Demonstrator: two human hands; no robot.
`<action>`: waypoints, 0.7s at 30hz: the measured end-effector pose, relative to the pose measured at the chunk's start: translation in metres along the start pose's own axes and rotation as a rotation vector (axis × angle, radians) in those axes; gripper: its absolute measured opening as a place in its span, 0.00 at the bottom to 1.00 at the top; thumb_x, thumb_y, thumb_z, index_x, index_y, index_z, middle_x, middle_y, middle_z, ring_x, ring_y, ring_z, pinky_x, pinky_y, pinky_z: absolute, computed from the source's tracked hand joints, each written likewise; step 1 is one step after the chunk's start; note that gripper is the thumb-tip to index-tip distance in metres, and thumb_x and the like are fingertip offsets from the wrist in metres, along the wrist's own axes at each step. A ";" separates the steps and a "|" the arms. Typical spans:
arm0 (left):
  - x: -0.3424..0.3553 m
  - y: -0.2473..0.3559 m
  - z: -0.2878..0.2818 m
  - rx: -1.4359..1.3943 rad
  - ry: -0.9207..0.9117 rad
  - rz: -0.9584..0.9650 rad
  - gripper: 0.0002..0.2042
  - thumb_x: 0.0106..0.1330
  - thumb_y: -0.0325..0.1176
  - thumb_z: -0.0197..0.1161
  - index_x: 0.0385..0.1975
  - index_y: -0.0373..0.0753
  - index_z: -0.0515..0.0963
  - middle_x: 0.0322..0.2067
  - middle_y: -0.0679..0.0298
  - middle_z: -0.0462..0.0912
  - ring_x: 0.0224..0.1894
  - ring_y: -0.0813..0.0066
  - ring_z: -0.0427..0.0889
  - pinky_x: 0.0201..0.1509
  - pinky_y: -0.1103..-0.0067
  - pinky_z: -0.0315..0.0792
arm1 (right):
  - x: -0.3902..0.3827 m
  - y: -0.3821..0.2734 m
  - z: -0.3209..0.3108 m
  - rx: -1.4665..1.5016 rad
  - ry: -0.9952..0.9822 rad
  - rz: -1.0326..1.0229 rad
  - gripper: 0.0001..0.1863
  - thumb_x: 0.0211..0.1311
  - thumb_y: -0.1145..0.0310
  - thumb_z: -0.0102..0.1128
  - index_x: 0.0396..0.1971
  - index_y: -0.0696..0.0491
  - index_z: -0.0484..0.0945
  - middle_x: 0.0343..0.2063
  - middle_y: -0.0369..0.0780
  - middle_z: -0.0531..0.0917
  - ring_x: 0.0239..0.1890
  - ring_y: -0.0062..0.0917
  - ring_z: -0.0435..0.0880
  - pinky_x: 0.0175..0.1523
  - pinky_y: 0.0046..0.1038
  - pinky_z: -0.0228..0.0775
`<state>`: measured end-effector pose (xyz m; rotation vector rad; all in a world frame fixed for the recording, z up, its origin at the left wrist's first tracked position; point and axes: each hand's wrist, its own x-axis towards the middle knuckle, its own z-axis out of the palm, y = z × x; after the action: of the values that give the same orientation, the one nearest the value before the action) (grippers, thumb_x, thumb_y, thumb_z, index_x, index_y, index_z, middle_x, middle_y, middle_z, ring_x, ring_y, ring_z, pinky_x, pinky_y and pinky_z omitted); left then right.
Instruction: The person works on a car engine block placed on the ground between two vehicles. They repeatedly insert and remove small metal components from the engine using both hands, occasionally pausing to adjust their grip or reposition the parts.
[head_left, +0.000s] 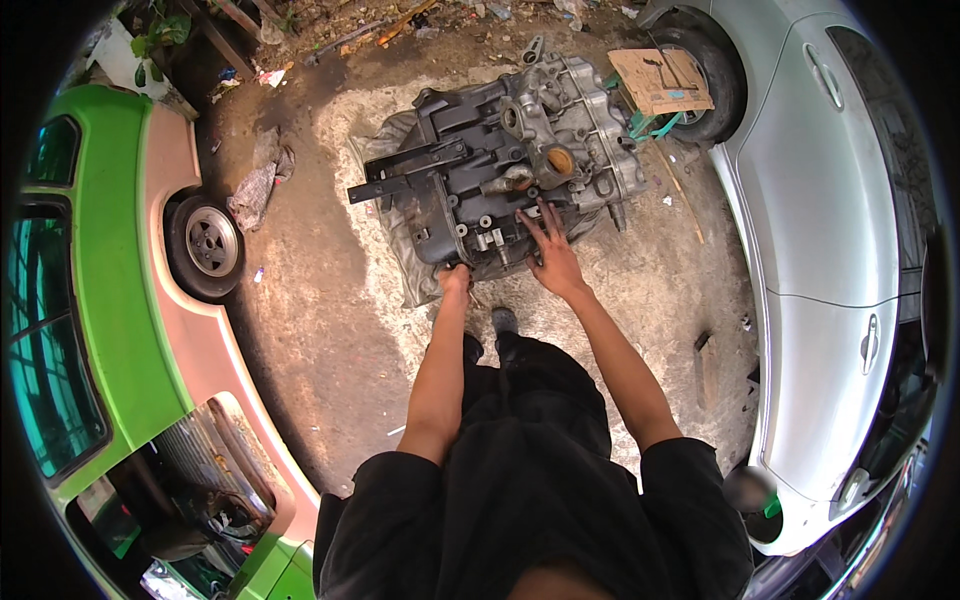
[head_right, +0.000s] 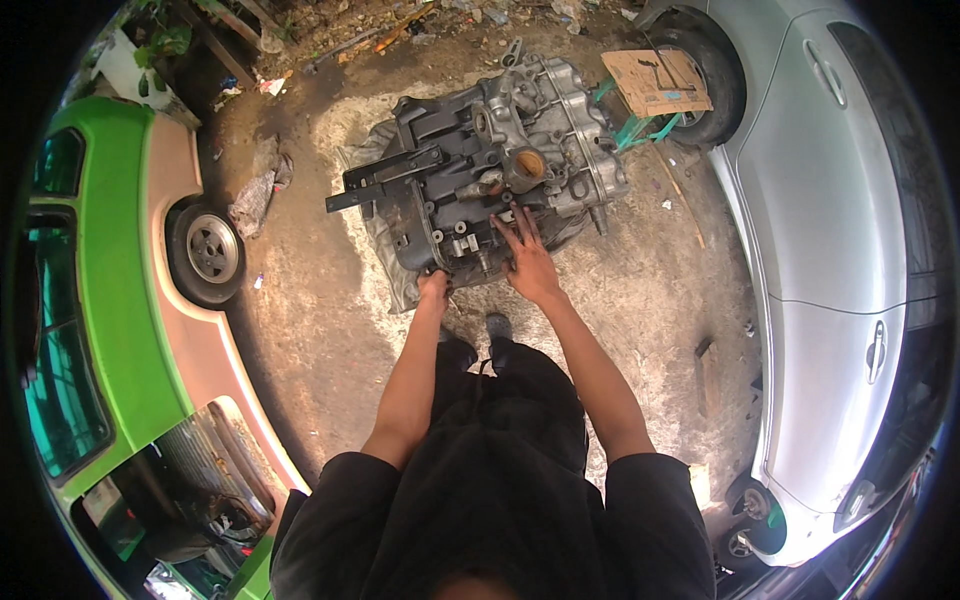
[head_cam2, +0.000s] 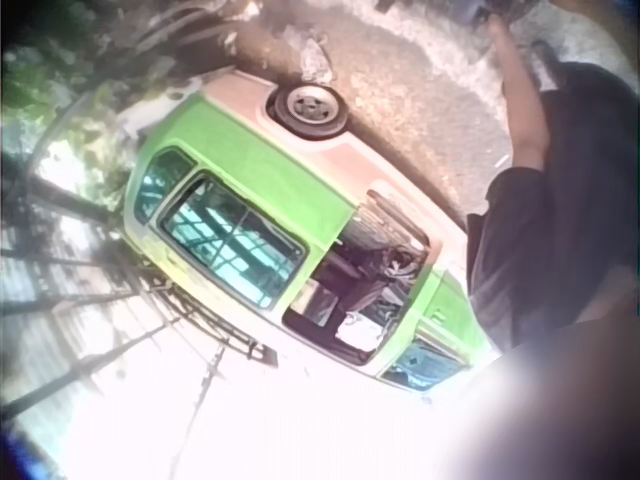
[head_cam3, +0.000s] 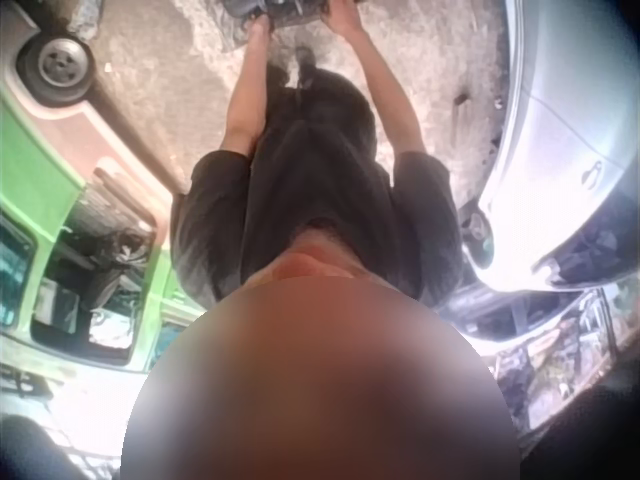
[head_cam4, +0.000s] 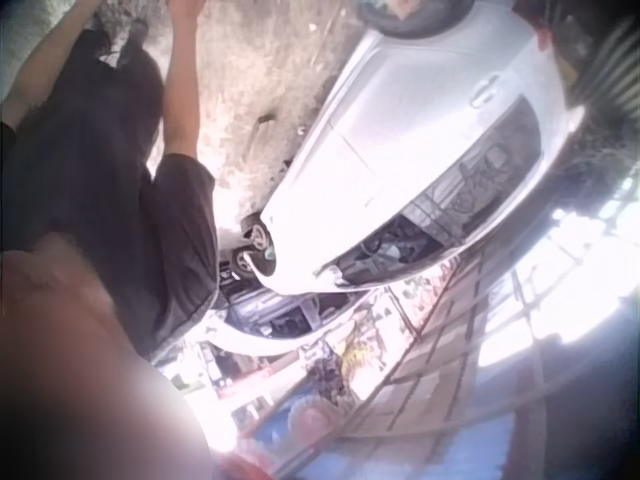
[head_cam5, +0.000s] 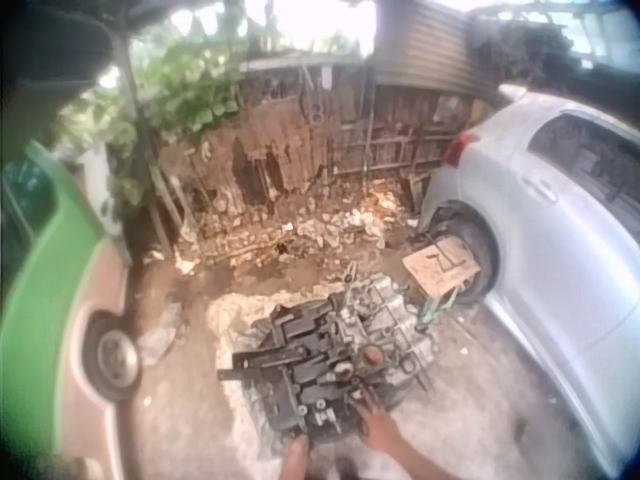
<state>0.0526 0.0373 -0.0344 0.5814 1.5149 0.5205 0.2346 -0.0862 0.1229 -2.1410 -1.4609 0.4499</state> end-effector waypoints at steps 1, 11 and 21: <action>-0.001 0.001 -0.001 0.013 0.000 -0.004 0.07 0.59 0.21 0.62 0.35 0.31 0.73 0.26 0.66 0.73 0.22 0.76 0.69 0.23 0.70 0.63 | 0.000 0.001 -0.001 0.010 -0.009 -0.006 0.51 0.53 0.77 0.65 0.76 0.29 0.55 0.79 0.39 0.45 0.80 0.44 0.44 0.76 0.45 0.62; -0.031 0.015 -0.041 -0.189 -0.438 -0.155 0.11 0.75 0.31 0.58 0.53 0.38 0.72 0.39 0.58 0.80 0.30 0.68 0.75 0.30 0.71 0.69 | 0.000 0.002 0.003 0.010 0.004 -0.005 0.52 0.54 0.76 0.67 0.76 0.27 0.54 0.79 0.36 0.44 0.81 0.40 0.43 0.77 0.43 0.60; -0.052 -0.001 -0.075 -0.253 -0.295 -0.010 0.12 0.76 0.24 0.56 0.55 0.32 0.79 0.33 0.60 0.82 0.27 0.70 0.76 0.29 0.71 0.74 | 0.001 -0.001 0.007 0.001 0.019 -0.002 0.52 0.52 0.75 0.68 0.77 0.31 0.54 0.79 0.40 0.45 0.80 0.44 0.44 0.78 0.45 0.58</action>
<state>-0.0220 0.0052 0.0066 0.4312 1.1508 0.5813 0.2309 -0.0838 0.1178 -2.1372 -1.4522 0.4285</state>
